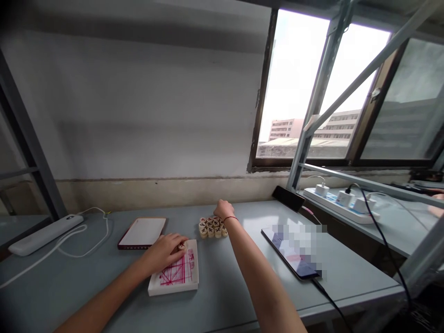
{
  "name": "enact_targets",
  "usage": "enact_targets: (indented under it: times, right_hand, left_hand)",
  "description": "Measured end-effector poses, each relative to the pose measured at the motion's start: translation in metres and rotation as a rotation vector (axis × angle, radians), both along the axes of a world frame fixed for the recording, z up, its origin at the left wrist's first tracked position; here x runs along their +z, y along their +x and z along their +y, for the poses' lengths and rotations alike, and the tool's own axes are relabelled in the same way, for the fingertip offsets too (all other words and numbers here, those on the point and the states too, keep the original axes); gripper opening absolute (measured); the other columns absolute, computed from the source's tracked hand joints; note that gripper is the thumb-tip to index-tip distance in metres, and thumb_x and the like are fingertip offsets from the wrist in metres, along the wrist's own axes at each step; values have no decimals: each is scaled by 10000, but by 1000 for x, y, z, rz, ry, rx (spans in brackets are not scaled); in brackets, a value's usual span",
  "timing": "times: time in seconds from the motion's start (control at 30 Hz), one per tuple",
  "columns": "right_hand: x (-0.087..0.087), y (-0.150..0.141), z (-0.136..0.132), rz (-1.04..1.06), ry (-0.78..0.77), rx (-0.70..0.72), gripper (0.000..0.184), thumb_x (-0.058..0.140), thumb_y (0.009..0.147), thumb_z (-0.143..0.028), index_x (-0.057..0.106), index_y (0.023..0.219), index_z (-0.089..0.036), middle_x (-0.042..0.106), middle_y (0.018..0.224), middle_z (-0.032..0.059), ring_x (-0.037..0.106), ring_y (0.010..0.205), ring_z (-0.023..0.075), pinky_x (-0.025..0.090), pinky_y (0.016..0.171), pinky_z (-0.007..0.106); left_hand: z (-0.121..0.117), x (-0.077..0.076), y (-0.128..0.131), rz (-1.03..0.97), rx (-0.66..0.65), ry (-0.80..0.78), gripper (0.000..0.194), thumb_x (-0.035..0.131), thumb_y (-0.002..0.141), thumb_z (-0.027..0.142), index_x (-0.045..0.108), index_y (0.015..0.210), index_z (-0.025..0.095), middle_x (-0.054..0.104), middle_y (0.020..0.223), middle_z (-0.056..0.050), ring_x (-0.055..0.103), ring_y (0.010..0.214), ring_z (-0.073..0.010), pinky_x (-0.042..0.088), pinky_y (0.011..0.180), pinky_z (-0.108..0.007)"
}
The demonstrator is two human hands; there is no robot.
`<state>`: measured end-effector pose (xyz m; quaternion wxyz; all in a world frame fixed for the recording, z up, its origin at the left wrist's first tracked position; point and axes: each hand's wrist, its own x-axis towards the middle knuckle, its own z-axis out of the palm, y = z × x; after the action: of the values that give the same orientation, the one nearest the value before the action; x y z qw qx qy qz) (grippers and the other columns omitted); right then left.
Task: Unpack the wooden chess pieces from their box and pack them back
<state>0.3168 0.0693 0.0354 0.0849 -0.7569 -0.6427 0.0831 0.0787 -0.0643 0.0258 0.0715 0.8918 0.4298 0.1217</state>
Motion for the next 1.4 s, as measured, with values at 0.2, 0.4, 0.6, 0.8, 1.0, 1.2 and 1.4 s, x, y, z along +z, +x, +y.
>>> enact_targets:
  times: [0.2,0.4,0.6,0.8,1.0,1.2,1.4]
  right_hand:
    - [10,0,-6,6,61,6,333,603,657,-117,655,986,-114,658,984,185,625,943,277,469,684,279]
    - [17,-30,-63,467,301,420,245,601,738,-289,631,953,-175,681,955,68,637,853,175,459,721,231]
    - [3,-61,-115,1154,95,616,331,645,714,-433,583,881,-155,678,824,57,645,783,170,503,670,268]
    - [5,-52,-119,1213,61,551,370,649,706,-484,595,845,-146,663,771,51,629,685,145,502,624,266]
    - [11,-36,-117,1196,114,393,325,619,727,-466,564,835,-164,608,716,18,600,606,131,489,553,258]
    - [10,-30,-120,722,189,587,171,580,746,-273,603,896,-195,602,720,0,577,649,121,441,623,243]
    - [5,-41,-131,341,244,763,144,612,713,-253,586,838,-187,600,757,9,520,621,116,354,543,212]
  left_hand:
    - [1,0,-2,-17,8,5,359,463,861,360,539,1183,221,608,1083,-68,542,1000,-225,398,863,-343]
    - [5,-2,1,-302,73,54,485,459,875,402,402,1310,196,510,1238,-96,507,1092,-221,411,916,-347]
    - [4,-1,6,-476,75,63,373,462,889,344,473,1232,198,545,1149,-63,542,1020,-178,430,910,-300]
    - [-1,4,8,-522,33,71,276,477,866,271,535,1126,203,558,1048,-55,559,957,-175,456,854,-305]
    - [-5,2,12,-335,-102,46,111,501,851,267,583,890,204,598,961,-19,579,850,-150,424,814,-280]
    - [-4,-1,13,-106,-79,144,89,523,836,274,564,832,195,609,962,-18,562,914,-184,376,833,-324]
    - [0,5,-2,-48,4,72,291,572,794,396,532,1011,207,589,1037,-38,559,951,-217,401,777,-312]
